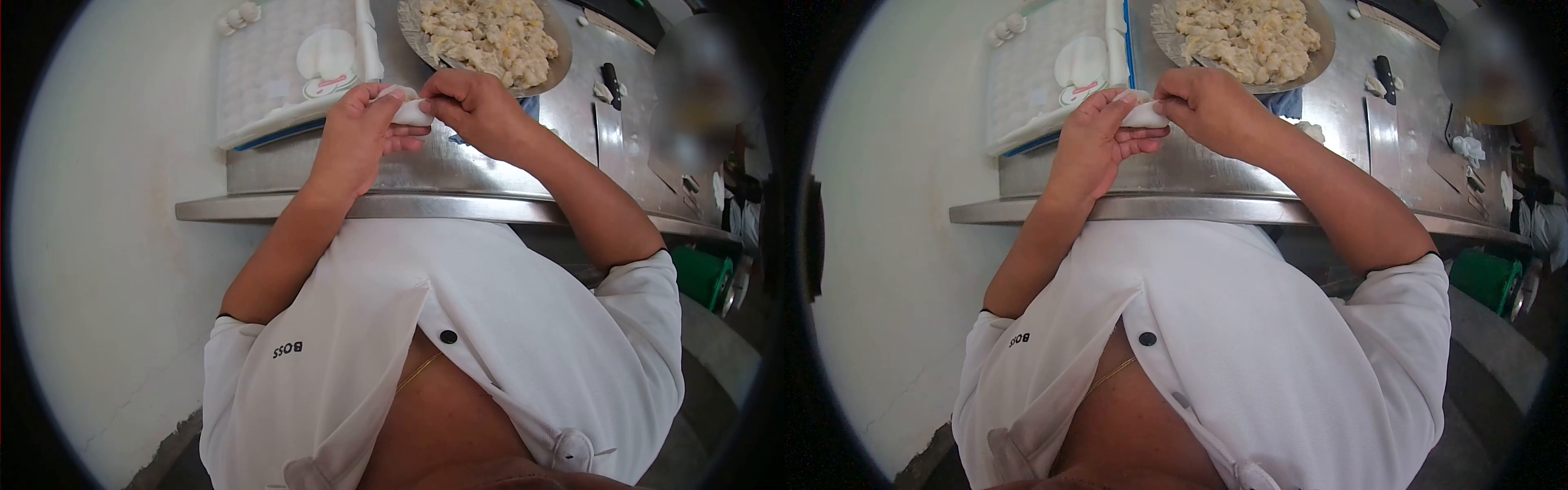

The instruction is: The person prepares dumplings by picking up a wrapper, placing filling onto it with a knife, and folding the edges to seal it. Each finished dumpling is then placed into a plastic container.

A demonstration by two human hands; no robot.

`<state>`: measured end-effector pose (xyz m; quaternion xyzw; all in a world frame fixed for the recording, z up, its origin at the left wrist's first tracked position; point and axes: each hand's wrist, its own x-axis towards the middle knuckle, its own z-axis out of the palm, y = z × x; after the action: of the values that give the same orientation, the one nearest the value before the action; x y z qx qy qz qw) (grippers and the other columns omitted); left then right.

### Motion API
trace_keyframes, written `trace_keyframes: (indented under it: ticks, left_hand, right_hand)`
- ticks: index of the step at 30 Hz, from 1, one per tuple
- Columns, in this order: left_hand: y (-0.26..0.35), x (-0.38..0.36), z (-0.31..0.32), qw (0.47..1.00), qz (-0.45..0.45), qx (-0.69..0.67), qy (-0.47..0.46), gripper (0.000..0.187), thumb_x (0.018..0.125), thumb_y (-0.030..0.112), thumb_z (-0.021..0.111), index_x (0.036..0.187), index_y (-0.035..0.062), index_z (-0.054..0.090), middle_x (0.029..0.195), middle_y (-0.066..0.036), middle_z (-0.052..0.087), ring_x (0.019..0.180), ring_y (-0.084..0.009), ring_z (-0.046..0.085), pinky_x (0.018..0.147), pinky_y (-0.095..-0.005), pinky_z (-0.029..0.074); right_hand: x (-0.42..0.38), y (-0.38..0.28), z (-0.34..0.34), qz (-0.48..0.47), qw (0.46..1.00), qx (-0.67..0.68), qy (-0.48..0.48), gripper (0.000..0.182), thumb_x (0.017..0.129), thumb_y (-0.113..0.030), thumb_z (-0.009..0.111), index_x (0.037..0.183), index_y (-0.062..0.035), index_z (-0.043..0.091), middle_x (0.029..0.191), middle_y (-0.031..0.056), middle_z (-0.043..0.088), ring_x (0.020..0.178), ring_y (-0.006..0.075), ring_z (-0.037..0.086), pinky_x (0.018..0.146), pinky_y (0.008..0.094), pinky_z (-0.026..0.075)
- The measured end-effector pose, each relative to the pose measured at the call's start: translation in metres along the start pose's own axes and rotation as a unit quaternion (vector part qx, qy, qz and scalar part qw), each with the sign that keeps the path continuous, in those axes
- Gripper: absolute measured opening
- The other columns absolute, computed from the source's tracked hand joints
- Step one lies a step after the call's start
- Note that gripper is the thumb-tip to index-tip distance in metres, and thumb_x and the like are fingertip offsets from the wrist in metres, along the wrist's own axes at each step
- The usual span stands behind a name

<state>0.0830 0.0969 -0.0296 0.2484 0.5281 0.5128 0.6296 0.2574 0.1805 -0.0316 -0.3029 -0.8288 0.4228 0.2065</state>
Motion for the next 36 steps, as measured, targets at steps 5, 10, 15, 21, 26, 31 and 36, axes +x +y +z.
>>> trace_keyframes:
  ticks: [5, 10, 15, 21, 26, 31, 36]
  left_hand:
    - [0.001, -0.001, 0.001, 0.999, 0.002, 0.054, -0.001, 0.024, 0.100, 0.020, 0.052, 0.107, -0.0007, 0.060, 0.101, -0.013, 0.067, 0.085, -0.0268, 0.071, 0.068, -0.0304, 0.058]
    - [0.000, -0.001, 0.002, 0.999, -0.015, 0.045, 0.005, 0.025, 0.100, 0.020, 0.052, 0.110, -0.0022, 0.059, 0.103, -0.015, 0.066, 0.085, -0.0273, 0.071, 0.068, -0.0305, 0.058]
    - [-0.001, 0.003, -0.006, 0.999, -0.005, -0.048, -0.024, 0.027, 0.099, 0.018, 0.053, 0.115, -0.0031, 0.056, 0.102, -0.016, 0.067, 0.085, -0.0266, 0.071, 0.069, -0.0302, 0.058]
    - [-0.004, 0.000, -0.003, 0.999, 0.012, 0.038, -0.035, 0.032, 0.094, 0.012, 0.062, 0.119, -0.0049, 0.054, 0.102, -0.015, 0.067, 0.087, -0.0253, 0.071, 0.069, -0.0285, 0.058]
    - [-0.006, 0.002, -0.004, 0.998, 0.017, 0.050, -0.041, 0.027, 0.094, 0.013, 0.063, 0.116, -0.0020, 0.056, 0.100, -0.012, 0.068, 0.085, -0.0242, 0.071, 0.068, -0.0275, 0.057]
    - [-0.003, 0.001, -0.001, 0.998, 0.048, 0.024, -0.012, 0.028, 0.093, 0.012, 0.063, 0.112, -0.0073, 0.056, 0.100, -0.016, 0.066, 0.085, -0.0230, 0.070, 0.065, -0.0271, 0.058]
    - [-0.007, 0.002, -0.003, 0.995, 0.045, 0.094, -0.001, 0.031, 0.093, 0.013, 0.062, 0.114, -0.0084, 0.056, 0.098, -0.015, 0.067, 0.082, -0.0209, 0.071, 0.062, -0.0259, 0.056]
  right_hand:
    - [-0.004, -0.001, 0.004, -0.030, 0.999, 0.009, 0.014, 0.014, 0.090, -0.011, 0.062, 0.097, 0.0010, 0.064, 0.082, 0.0127, 0.062, 0.078, 0.0239, 0.059, 0.071, 0.0352, 0.048]
    - [0.000, 0.006, 0.006, -0.047, 0.999, -0.008, 0.018, 0.015, 0.089, -0.013, 0.061, 0.096, -0.0003, 0.065, 0.081, 0.0173, 0.064, 0.078, 0.0332, 0.062, 0.072, 0.0394, 0.049]
    - [0.001, 0.007, 0.003, -0.026, 0.999, -0.016, 0.019, 0.015, 0.089, -0.014, 0.062, 0.093, 0.0002, 0.065, 0.081, 0.0176, 0.063, 0.077, 0.0328, 0.063, 0.071, 0.0394, 0.050]
    - [-0.005, -0.009, 0.002, 0.016, 0.999, 0.022, 0.034, 0.014, 0.087, -0.013, 0.062, 0.091, 0.0000, 0.064, 0.079, 0.0169, 0.063, 0.076, 0.0327, 0.063, 0.070, 0.0402, 0.049]
    - [-0.001, 0.002, 0.007, -0.036, 0.999, 0.003, 0.037, 0.011, 0.087, -0.011, 0.062, 0.091, -0.0006, 0.064, 0.078, 0.0168, 0.063, 0.076, 0.0341, 0.062, 0.069, 0.0408, 0.049]
    - [-0.001, 0.003, 0.005, -0.069, 0.996, -0.035, 0.050, 0.010, 0.086, -0.010, 0.061, 0.090, -0.0012, 0.064, 0.078, 0.0165, 0.062, 0.077, 0.0345, 0.062, 0.070, 0.0413, 0.049]
    - [-0.006, 0.001, 0.005, -0.088, 0.991, -0.103, 0.015, 0.011, 0.090, -0.009, 0.064, 0.098, -0.0020, 0.065, 0.086, 0.0124, 0.063, 0.080, 0.0282, 0.061, 0.072, 0.0361, 0.049]
